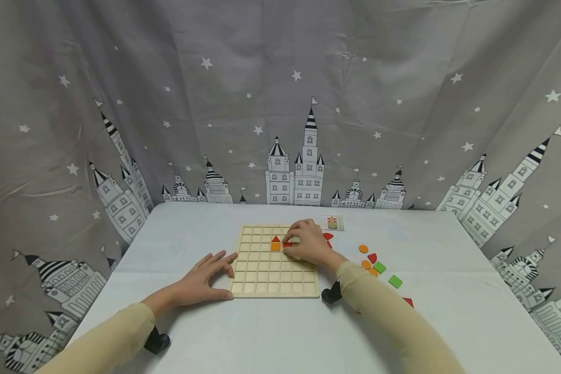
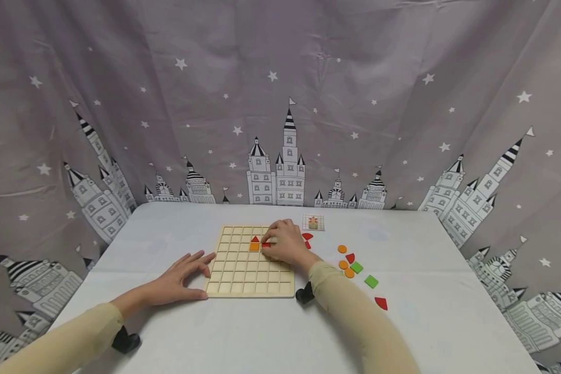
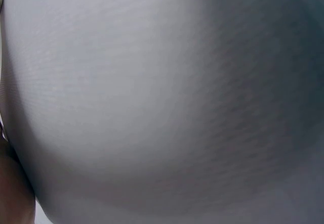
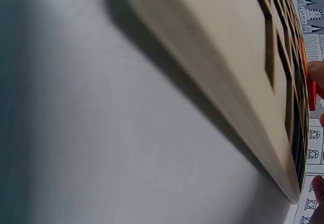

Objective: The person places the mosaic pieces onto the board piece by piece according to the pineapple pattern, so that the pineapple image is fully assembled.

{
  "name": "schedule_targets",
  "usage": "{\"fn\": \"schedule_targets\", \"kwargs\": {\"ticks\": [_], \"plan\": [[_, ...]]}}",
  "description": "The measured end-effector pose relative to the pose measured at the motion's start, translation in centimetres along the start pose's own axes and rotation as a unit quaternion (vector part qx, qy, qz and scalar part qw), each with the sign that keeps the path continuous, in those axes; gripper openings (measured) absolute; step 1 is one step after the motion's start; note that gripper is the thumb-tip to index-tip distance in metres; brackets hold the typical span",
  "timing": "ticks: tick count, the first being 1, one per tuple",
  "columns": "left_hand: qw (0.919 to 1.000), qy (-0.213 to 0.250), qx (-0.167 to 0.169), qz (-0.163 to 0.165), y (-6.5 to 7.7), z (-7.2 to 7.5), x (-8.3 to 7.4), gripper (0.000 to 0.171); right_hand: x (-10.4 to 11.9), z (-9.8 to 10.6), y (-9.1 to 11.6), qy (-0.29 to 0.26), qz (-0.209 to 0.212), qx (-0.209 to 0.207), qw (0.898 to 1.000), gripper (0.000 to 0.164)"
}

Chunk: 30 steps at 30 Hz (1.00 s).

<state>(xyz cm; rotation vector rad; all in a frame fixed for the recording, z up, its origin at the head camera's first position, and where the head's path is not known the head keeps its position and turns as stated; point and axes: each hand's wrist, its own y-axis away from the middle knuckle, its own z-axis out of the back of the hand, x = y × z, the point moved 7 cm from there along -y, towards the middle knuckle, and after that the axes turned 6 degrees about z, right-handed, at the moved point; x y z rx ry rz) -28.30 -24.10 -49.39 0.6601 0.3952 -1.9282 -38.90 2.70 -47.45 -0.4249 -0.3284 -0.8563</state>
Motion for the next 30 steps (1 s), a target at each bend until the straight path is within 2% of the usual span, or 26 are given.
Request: {"fn": "schedule_targets", "kwargs": {"ticks": [13, 23, 30], "plan": [[0.9999, -0.01, 0.0, 0.003, -0.2, -0.2, 0.3, 0.04, -0.3, -0.3, 0.1, -0.013, -0.01, -0.004, 1.0, 0.02], [1.0, -0.006, 0.001, 0.006, -0.2, -0.2, 0.4, 0.04, -0.8, 0.0, 0.2, -0.008, -0.022, -0.009, 1.0, 0.01], [1.0, -0.006, 0.002, 0.0, -0.1, -0.2, 0.4, 0.042, -1.2, 0.2, 0.2, -0.035, -0.025, -0.008, 0.999, 0.015]]}}
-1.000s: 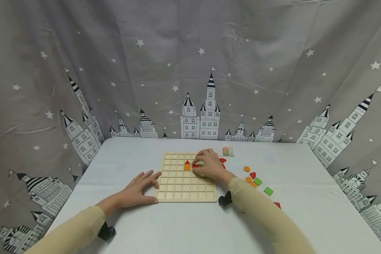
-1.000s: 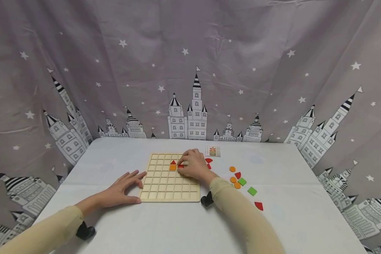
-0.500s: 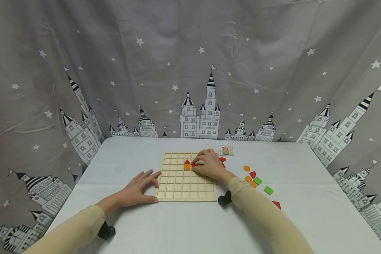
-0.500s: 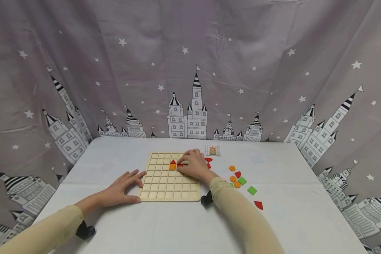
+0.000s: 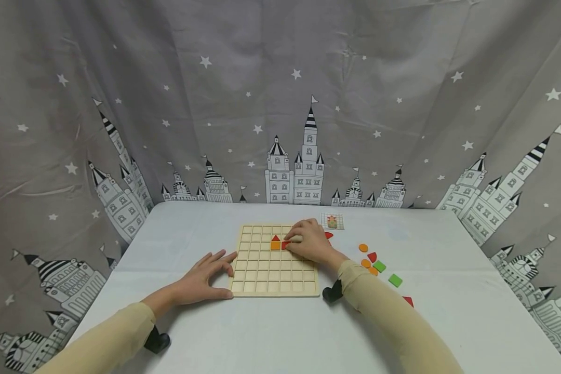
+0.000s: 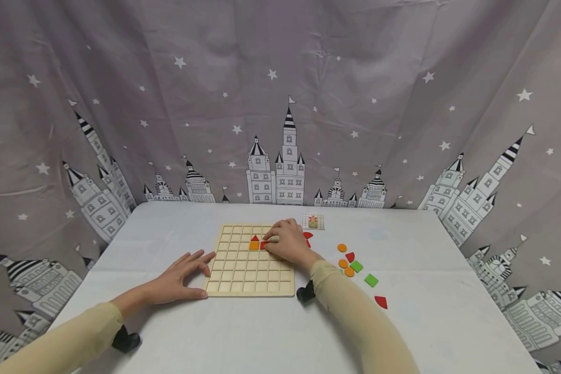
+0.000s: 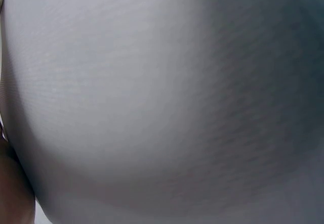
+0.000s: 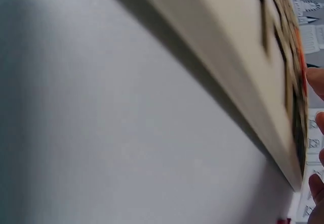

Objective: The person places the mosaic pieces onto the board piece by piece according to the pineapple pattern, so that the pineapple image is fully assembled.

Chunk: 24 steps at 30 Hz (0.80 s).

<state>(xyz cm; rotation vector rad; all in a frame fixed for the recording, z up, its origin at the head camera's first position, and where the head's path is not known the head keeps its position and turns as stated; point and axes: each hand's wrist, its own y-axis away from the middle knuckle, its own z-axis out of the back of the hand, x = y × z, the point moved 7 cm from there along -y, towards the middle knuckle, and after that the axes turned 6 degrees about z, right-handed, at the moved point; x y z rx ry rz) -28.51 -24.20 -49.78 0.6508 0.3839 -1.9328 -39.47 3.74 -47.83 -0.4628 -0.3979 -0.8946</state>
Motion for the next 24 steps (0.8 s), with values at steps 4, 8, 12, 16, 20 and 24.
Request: {"fn": "schedule_targets", "kwargs": {"ticks": [4, 8, 12, 16, 20, 24], "plan": [[1.0, 0.0, 0.001, -0.005, -0.1, 0.0, 0.0, 0.043, -1.0, 1.7, 0.3, -0.015, -0.01, -0.015, 1.0, 0.022], [0.9999, -0.003, -0.002, -0.01, 0.0, 0.0, 0.0, 0.042, -2.3, 4.3, 0.9, -0.01, -0.027, -0.035, 0.999, 0.027], [1.0, -0.002, -0.003, -0.007, 0.0, 0.0, 0.1, 0.042, -3.7, 6.5, 2.1, -0.012, -0.044, -0.046, 0.998, 0.03], [1.0, 0.0, -0.005, -0.007, 0.0, -0.1, 0.1, 0.041, -4.8, 7.6, 3.3, -0.001, -0.059, -0.046, 0.997, 0.029], [0.9999, 0.0, -0.008, -0.007, -0.1, -0.1, 0.1, 0.041, -5.8, 7.6, 4.3, 0.026, -0.071, -0.03, 0.997, 0.029], [0.9999, -0.002, -0.009, -0.011, -0.2, -0.1, 0.1, 0.041, -6.3, 7.4, 5.4, 0.065, -0.077, -0.017, 0.995, 0.031]]}}
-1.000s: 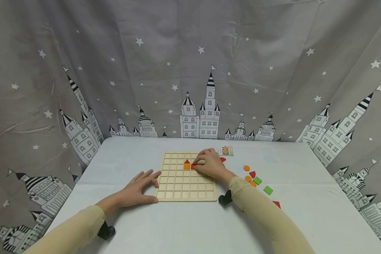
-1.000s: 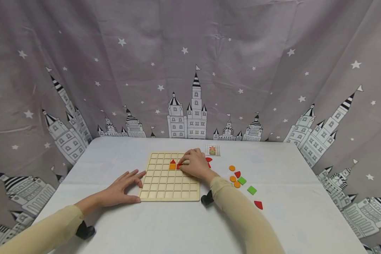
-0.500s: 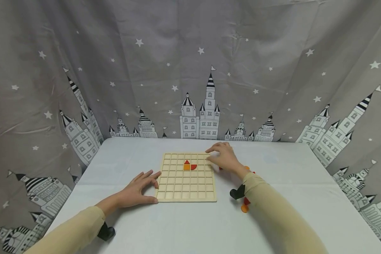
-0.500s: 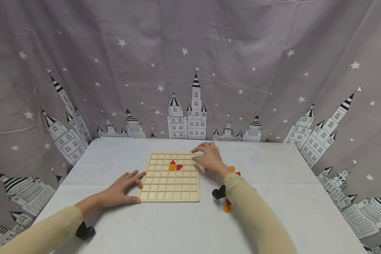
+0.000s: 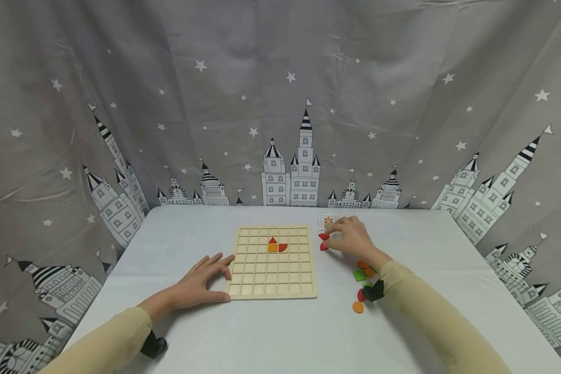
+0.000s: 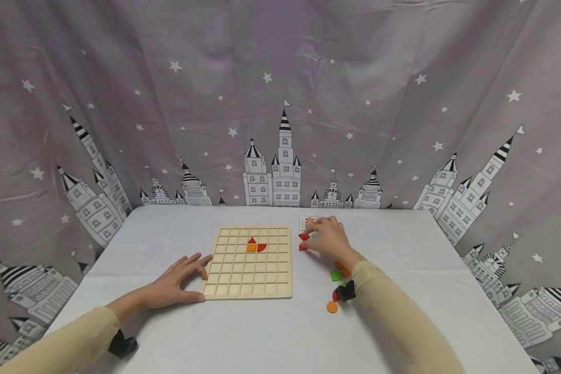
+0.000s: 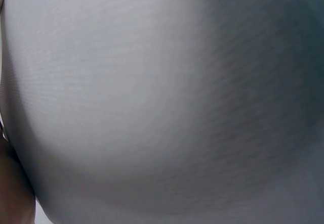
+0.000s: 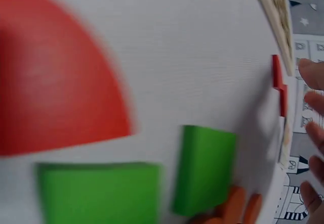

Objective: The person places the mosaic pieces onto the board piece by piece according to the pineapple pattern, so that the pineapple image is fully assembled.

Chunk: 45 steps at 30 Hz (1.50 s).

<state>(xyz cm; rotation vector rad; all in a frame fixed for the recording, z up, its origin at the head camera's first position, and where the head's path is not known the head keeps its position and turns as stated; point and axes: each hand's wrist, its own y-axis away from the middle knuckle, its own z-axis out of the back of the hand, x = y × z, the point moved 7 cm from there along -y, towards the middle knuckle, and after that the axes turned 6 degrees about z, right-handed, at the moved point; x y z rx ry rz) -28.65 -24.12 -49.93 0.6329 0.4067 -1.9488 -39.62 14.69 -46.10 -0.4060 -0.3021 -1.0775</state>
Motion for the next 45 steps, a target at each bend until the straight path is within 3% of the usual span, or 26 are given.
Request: {"fn": "schedule_targets", "kwargs": {"ticks": [6, 12, 23, 35, 45], "plan": [[1.0, 0.005, -0.002, -0.005, 0.2, 0.1, 0.0, 0.041, -0.2, -0.9, 0.8, 0.045, -0.024, -0.003, 0.999, 0.045], [1.0, 0.0, -0.001, -0.002, 0.1, 0.0, 0.1, 0.043, -0.3, -1.8, 0.8, 0.055, -0.051, -0.005, 0.997, 0.05], [1.0, 0.0, 0.001, -0.005, 0.1, 0.1, -0.5, 0.041, 0.0, -2.1, 0.9, 0.057, -0.062, -0.013, 0.996, 0.039], [1.0, -0.001, 0.002, 0.002, 0.1, 0.1, -0.3, 0.041, -0.3, -1.9, 1.4, 0.037, -0.038, -0.011, 0.999, 0.022], [0.9999, 0.008, 0.003, 0.006, 0.0, 0.1, -0.3, 0.041, -1.2, -2.2, 1.8, -0.013, -0.039, 0.023, 0.999, 0.027]]}}
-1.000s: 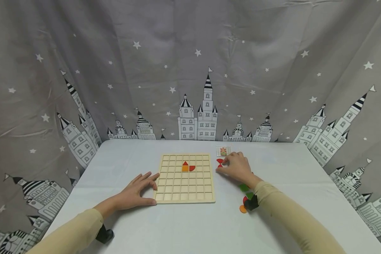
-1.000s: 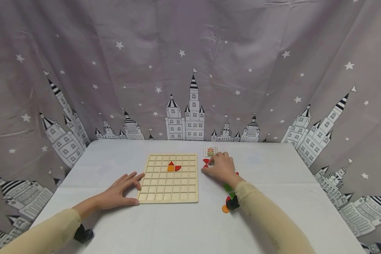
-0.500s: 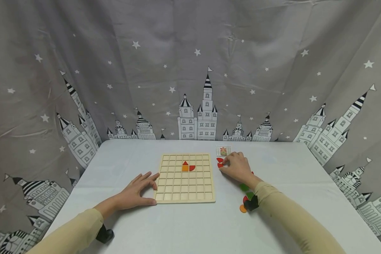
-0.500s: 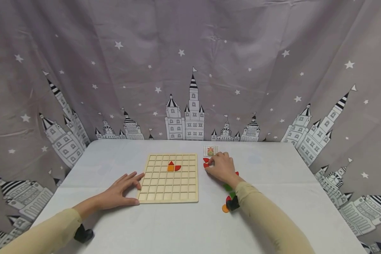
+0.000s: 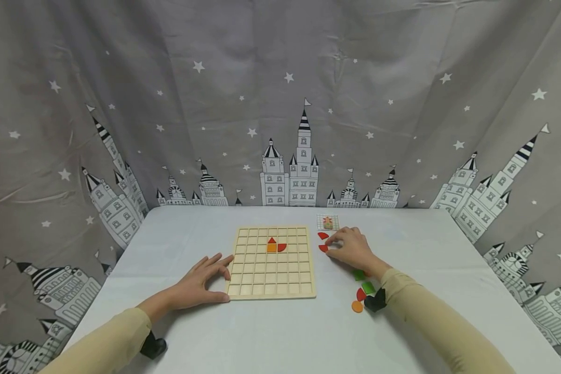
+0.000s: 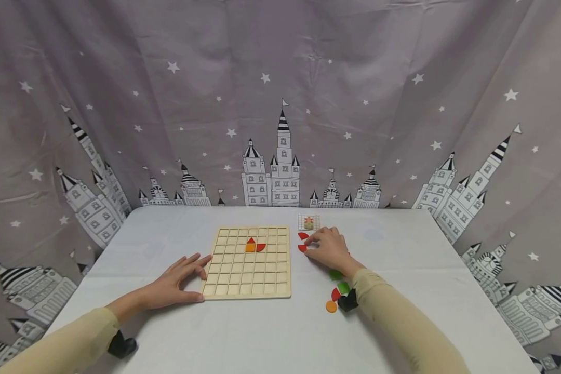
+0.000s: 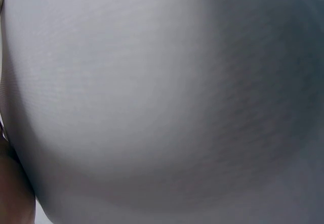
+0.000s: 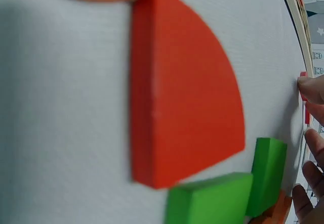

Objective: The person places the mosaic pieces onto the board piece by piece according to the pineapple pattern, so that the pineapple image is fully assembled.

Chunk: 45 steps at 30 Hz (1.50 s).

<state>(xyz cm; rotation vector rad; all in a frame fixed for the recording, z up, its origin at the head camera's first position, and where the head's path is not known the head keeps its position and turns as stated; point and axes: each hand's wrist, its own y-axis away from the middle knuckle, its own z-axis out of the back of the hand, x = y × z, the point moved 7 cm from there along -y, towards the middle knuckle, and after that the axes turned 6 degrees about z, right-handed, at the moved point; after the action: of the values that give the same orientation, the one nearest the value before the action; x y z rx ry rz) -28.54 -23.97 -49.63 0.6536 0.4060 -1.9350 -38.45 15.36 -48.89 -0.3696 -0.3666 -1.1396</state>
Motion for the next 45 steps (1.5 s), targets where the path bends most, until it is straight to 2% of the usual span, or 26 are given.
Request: {"fn": "schedule_targets", "kwargs": {"ticks": [11, 26, 36, 45], "plan": [[0.9999, 0.001, -0.005, -0.011, 0.03, -0.07, 0.1, 0.04, -0.15, 0.41, 0.27, -0.037, -0.003, 0.006, 0.999, 0.02], [0.9999, 0.007, -0.002, -0.01, 0.12, 0.01, 0.05, 0.04, -0.27, 0.35, 0.29, -0.041, 0.0, -0.003, 0.999, 0.017], [0.9999, 0.002, -0.007, -0.014, 0.11, -0.06, 0.1, 0.039, -0.39, 0.11, 0.31, -0.03, -0.004, -0.003, 1.0, 0.024], [0.9999, 0.005, -0.004, -0.012, 0.09, -0.09, 0.17, 0.04, -0.25, 0.22, 0.25, -0.026, -0.001, -0.003, 1.0, 0.022]]}}
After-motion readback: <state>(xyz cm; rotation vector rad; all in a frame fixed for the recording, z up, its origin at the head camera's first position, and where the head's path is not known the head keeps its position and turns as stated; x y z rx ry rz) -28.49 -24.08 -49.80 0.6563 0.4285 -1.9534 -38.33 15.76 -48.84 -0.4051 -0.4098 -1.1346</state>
